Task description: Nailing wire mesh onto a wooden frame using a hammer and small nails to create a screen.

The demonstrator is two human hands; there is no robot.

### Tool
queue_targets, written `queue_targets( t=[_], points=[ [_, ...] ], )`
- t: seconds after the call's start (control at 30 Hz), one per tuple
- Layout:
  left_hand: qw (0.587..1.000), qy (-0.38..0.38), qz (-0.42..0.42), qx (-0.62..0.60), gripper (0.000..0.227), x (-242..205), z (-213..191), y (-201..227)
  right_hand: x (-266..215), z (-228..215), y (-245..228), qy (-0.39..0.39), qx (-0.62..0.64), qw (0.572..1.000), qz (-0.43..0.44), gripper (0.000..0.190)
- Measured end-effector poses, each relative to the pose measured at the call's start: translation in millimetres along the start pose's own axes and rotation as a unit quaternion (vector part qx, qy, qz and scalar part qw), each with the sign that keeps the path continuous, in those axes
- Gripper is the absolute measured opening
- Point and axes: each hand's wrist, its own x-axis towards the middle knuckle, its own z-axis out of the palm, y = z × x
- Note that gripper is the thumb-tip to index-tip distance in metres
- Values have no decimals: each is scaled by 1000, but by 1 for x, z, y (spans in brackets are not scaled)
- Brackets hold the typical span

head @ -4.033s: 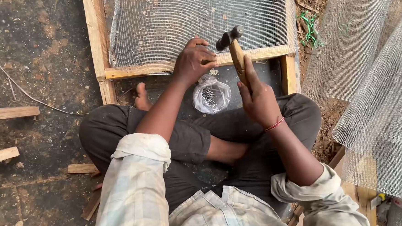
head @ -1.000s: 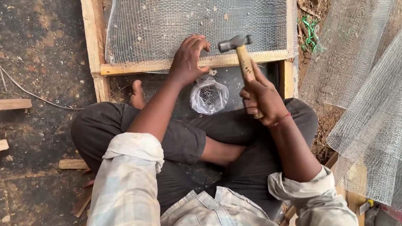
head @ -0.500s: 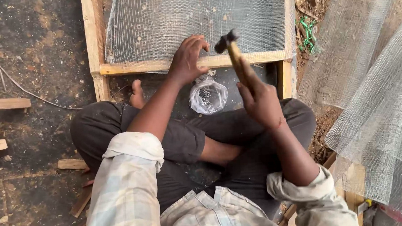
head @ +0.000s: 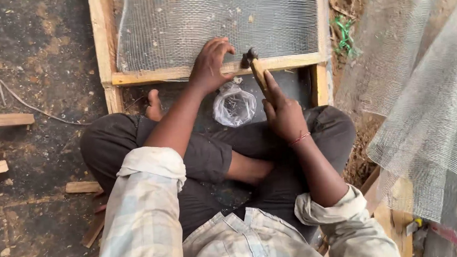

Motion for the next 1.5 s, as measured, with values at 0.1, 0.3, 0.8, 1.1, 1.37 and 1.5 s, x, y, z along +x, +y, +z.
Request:
queue_targets(
  t=[0.1, 0.3, 0.8, 1.1, 1.37, 1.5],
  points=[
    [999, -37, 17, 10, 66, -4, -7, 8, 7, -1, -3, 15, 21, 1000, 17, 77],
    [977, -140, 54, 150, 78, -27, -51, 1, 5, -2, 1, 9, 33, 999, 25, 78],
    [829, -255, -455, 201, 66, -167, -162, -192, 2, -7, -3, 9, 77, 995, 60, 74],
    [803, -404, -376, 224, 50, -142, -144, -174, 2, -12, 0, 6, 101, 992, 75, 74],
    [795, -412, -416, 155, 74, -85, -181, -58, 11, -16, 7, 19, 190, 977, 93, 67],
    [919, -14, -350, 182, 70, -32, -173, -43, 3, -30, -14, -62, 570, 749, 330, 31]
  ],
)
